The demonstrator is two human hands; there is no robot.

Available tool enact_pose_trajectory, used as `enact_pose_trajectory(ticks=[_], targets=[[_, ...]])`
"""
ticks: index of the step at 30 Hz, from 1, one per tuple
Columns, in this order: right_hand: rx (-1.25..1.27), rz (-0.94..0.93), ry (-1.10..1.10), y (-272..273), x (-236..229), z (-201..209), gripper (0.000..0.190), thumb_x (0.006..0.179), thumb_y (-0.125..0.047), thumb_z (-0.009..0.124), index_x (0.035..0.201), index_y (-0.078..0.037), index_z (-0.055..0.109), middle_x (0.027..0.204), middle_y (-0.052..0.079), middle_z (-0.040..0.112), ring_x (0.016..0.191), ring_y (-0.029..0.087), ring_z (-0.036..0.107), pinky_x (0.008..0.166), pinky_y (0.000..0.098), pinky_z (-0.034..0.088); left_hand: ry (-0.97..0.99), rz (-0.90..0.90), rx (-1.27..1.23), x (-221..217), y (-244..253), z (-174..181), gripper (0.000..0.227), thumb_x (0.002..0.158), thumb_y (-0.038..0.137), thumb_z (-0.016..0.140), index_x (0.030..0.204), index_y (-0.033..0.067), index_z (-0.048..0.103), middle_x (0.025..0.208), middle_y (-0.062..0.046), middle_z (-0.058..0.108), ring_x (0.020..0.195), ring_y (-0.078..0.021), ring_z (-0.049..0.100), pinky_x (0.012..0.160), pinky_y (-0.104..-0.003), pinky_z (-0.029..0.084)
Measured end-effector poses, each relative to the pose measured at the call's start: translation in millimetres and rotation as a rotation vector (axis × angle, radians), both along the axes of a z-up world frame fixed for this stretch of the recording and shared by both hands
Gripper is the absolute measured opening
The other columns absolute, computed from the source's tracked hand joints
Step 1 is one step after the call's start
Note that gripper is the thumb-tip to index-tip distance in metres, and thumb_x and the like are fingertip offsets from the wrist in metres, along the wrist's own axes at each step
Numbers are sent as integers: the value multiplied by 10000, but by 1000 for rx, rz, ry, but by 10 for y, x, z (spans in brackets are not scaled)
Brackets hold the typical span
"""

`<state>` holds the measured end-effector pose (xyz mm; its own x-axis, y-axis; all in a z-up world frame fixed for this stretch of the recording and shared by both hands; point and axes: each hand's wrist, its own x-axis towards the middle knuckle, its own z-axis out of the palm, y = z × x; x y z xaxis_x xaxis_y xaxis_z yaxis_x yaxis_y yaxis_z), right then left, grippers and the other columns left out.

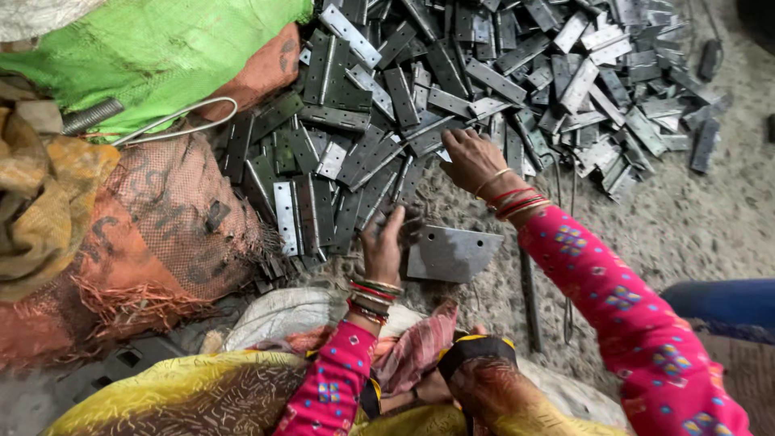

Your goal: The person sits on the floor and assembles metal hinges by inserting pins into the knuckles of two hinge halves. They pick up hinge parts from a pile, align them, insert the pin, and then place the assembled hinge into a nearby bucket.

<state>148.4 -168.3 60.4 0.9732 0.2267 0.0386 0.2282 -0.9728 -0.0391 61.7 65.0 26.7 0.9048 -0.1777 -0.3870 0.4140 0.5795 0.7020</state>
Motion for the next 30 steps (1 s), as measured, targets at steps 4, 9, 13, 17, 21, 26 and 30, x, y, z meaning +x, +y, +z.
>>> enact_pose_trajectory(ticks=[4, 9, 13, 17, 21, 26, 30], targets=[[-211, 76, -160, -120, 373, -585, 708, 836, -158, 663, 1475, 48, 440, 1522, 253, 454, 1428, 371, 426, 1127, 477, 410, 21, -7, 29, -17, 12, 218, 174, 954, 196, 664, 1055, 66, 722, 951, -83, 773, 793, -192, 759, 683, -336, 615], [-241, 11, -179, -80, 497, -992, 642, 921, -85, 609, 1514, 51, 404, 1574, 275, 414, 1464, 405, 394, 1157, 533, 366, 41, -95, 50, -43, 7, 279, 197, 984, 226, 644, 1072, 70, 727, 969, -77, 780, 849, -180, 765, 735, -307, 614], [-369, -98, -159, 47, 270, -1103, 668, 852, -54, 616, 1484, 60, 428, 1469, 289, 486, 1343, 401, 496, 1140, 512, 395, 60, -108, 36, -28, 1, 304, 182, 977, 213, 646, 1074, 78, 720, 980, -82, 784, 854, -183, 769, 724, -301, 606], [-292, -108, -2, 133, -203, -884, 559, 870, -137, 663, 1376, 58, 528, 1178, 250, 654, 1040, 354, 647, 932, 478, 496, 58, -105, 20, -62, -2, 299, 179, 966, 190, 656, 1088, 77, 724, 984, -85, 781, 847, -181, 762, 711, -301, 604], [-87, -218, 3, 189, -447, -629, 179, 967, -206, 690, 1066, -58, 672, 953, 116, 723, 903, 278, 675, 805, 457, 498, 46, -97, 17, -81, -38, 199, 196, 962, 195, 666, 1094, 64, 728, 988, -78, 780, 847, -172, 752, 706, -303, 587], [376, -179, -211, 122, -745, -242, 218, 1000, -175, 681, 1187, -63, 682, 908, 70, 731, 747, 182, 675, 647, 342, 540, -7, -96, 54, -75, -82, -40, 208, 951, 212, 715, 1100, 68, 728, 1033, -61, 760, 904, -131, 720, 779, -279, 586], [1007, -431, 136, 251, -1135, -11, 328, 1023, -220, 611, 1306, -69, 678, 826, 8, 730, 584, 98, 620, 504, 270, 528, -55, -132, 102, -82, -106, -52, 282, 935, 271, 753, 1138, 75, 744, 1063, -45, 735, 928, -121, 682, 812, -251, 559]])
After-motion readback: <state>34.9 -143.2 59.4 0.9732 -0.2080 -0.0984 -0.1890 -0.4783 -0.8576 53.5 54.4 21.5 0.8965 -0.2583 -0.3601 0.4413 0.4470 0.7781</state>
